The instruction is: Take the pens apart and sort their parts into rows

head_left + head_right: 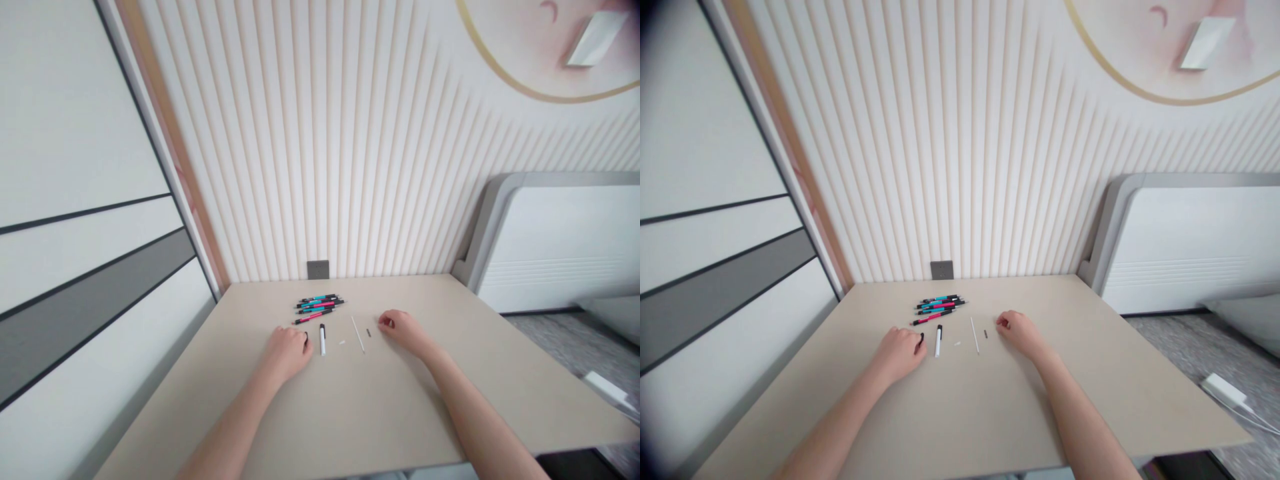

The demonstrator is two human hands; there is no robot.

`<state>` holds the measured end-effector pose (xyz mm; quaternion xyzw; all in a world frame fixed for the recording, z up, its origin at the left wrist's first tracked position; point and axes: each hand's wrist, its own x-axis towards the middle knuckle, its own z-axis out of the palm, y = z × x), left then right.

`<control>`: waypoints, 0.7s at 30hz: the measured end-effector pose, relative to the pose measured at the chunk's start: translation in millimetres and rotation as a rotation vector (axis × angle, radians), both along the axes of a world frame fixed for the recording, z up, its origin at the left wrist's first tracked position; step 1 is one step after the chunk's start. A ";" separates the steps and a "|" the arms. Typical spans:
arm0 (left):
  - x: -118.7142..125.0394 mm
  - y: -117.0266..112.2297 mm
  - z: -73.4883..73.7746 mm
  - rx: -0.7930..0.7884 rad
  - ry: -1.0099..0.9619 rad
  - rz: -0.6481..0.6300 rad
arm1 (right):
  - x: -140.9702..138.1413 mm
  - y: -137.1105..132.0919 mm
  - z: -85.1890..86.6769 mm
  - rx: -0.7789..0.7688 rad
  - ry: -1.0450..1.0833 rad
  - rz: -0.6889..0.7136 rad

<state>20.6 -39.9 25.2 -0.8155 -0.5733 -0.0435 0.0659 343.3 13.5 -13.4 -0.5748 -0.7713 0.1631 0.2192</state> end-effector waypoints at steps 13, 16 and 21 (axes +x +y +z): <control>2.5 -1.7 -1.6 -0.029 0.028 -0.013 | 5.2 -2.9 2.5 -0.043 0.054 0.048; 1.5 -1.2 -2.2 -0.028 0.018 -0.008 | 5.3 -3.6 3.4 -0.051 0.054 0.053; 0.1 -0.2 -1.7 -0.056 -0.003 0.013 | 4.6 -4.4 4.6 -0.062 0.052 0.058</control>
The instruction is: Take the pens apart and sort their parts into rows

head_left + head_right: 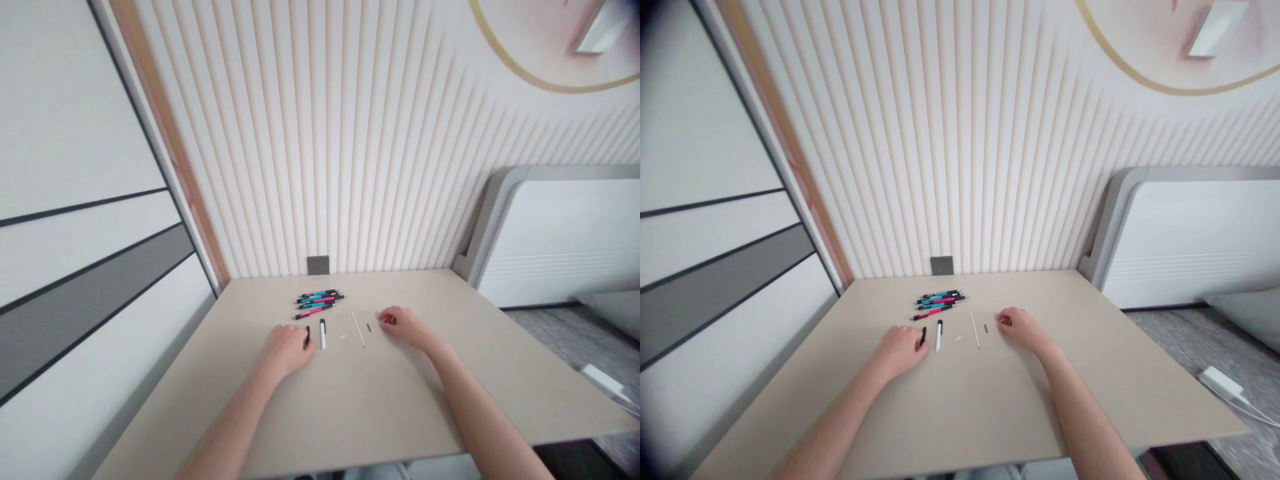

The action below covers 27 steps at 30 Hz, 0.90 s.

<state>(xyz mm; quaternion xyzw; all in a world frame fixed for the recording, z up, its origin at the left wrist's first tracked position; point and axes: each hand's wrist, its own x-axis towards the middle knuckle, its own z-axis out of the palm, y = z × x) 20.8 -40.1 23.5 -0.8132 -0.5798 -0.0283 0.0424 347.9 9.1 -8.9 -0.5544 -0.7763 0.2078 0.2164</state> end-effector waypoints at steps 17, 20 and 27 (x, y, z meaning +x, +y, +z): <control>-26.0 28.7 -19.4 0.218 -0.174 0.045 | -14.8 -0.7 2.8 0.277 0.196 -0.081; -28.7 34.5 -25.9 0.179 -0.186 0.054 | -22.2 -5.5 3.1 0.259 0.195 -0.032; -29.4 36.3 -21.8 0.168 -0.354 0.056 | -31.0 -9.5 4.9 0.247 0.203 0.002</control>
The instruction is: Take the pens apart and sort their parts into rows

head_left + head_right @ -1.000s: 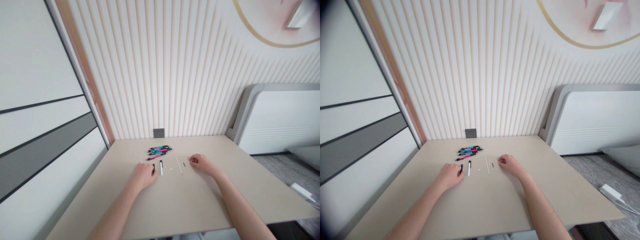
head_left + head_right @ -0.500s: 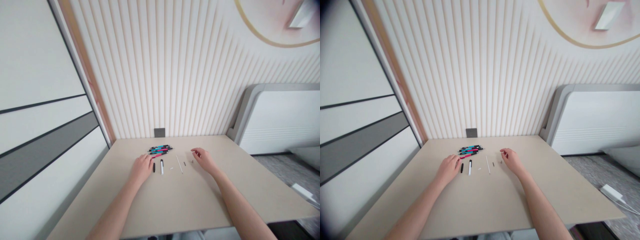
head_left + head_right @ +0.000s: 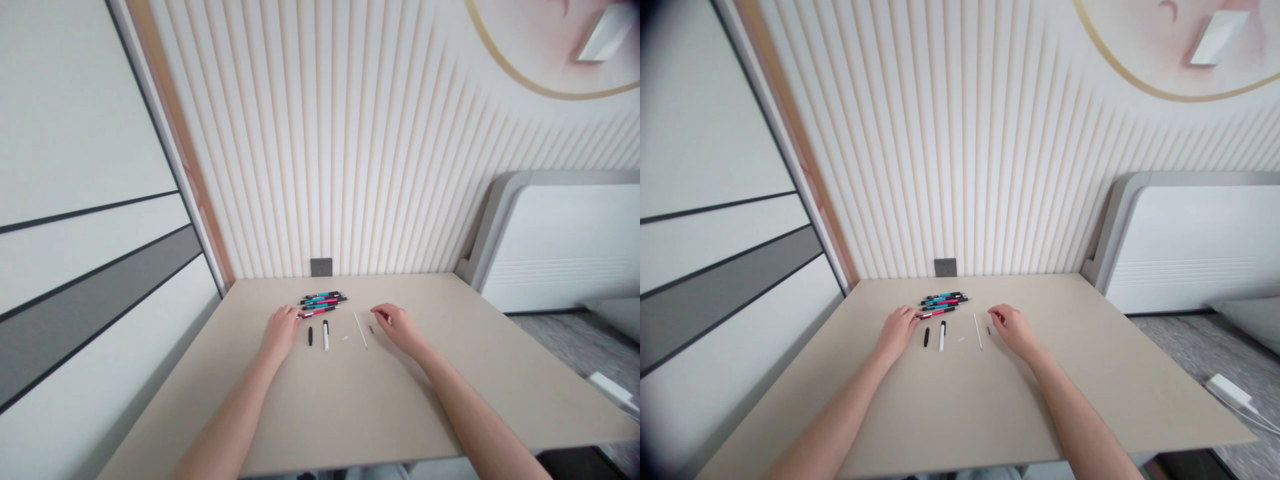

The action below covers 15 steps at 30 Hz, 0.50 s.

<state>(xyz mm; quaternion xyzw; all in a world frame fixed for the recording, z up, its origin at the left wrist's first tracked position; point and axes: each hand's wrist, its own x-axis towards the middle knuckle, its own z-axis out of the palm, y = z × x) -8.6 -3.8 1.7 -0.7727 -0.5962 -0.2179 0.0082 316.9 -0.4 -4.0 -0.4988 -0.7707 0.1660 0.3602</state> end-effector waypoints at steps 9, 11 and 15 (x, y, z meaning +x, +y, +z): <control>19.6 -18.8 14.2 0.144 -0.221 -0.222 | -21.9 -13.8 8.3 0.007 0.094 0.081; 23.3 -20.7 15.0 0.145 -0.219 -0.243 | -26.8 -16.8 9.4 -0.007 0.074 0.114; 23.3 -21.8 15.0 0.140 -0.209 -0.269 | -30.6 -20.5 10.5 -0.050 0.066 0.135</control>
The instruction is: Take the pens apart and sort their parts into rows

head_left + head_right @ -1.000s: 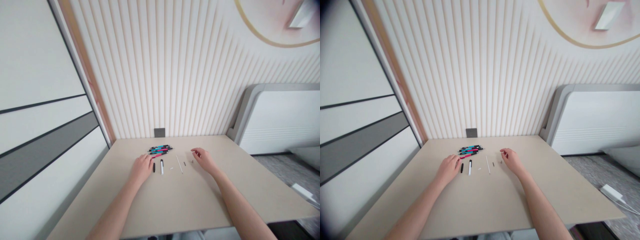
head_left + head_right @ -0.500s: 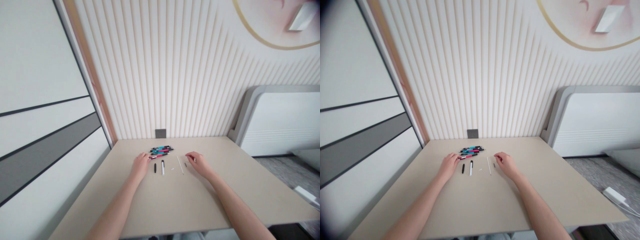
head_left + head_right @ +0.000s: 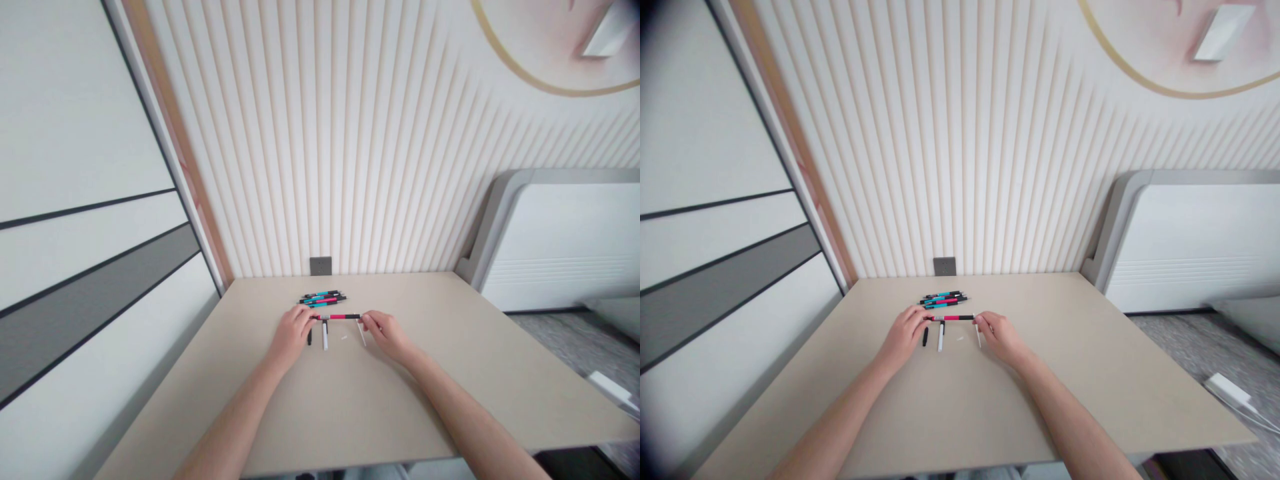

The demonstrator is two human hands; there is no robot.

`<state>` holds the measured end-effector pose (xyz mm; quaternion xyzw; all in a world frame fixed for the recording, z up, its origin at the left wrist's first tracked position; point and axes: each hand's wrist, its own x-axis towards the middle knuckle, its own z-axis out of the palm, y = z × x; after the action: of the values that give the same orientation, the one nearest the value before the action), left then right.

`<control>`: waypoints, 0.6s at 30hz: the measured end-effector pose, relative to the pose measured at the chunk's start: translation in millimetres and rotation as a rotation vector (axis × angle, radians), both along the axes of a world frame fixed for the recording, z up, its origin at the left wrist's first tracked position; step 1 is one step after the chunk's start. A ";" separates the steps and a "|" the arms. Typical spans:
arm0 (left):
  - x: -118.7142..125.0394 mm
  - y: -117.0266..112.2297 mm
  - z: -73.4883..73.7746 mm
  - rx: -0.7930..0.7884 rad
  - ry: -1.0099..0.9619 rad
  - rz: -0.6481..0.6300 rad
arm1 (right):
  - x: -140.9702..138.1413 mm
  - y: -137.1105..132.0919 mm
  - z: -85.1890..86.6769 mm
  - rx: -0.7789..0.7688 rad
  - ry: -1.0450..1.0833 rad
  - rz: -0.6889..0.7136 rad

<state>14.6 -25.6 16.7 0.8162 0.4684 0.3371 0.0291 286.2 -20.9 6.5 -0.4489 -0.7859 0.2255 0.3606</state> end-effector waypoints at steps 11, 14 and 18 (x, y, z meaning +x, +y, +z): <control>0.6 -2.2 1.2 -0.011 -0.038 -0.063 | -2.1 -2.1 0.5 -0.050 0.085 0.002; 0.6 -3.3 2.6 -0.035 -0.014 -0.045 | -2.3 0.0 -0.2 -0.036 0.088 -0.010; 0.5 -3.4 3.2 -0.048 0.011 -0.005 | -2.0 1.7 -2.0 -0.033 0.112 -0.036</control>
<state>15.2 -29.0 20.0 0.8183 0.4743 0.3212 0.0471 284.3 -19.3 4.5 -0.4554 -0.7524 0.2565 0.4008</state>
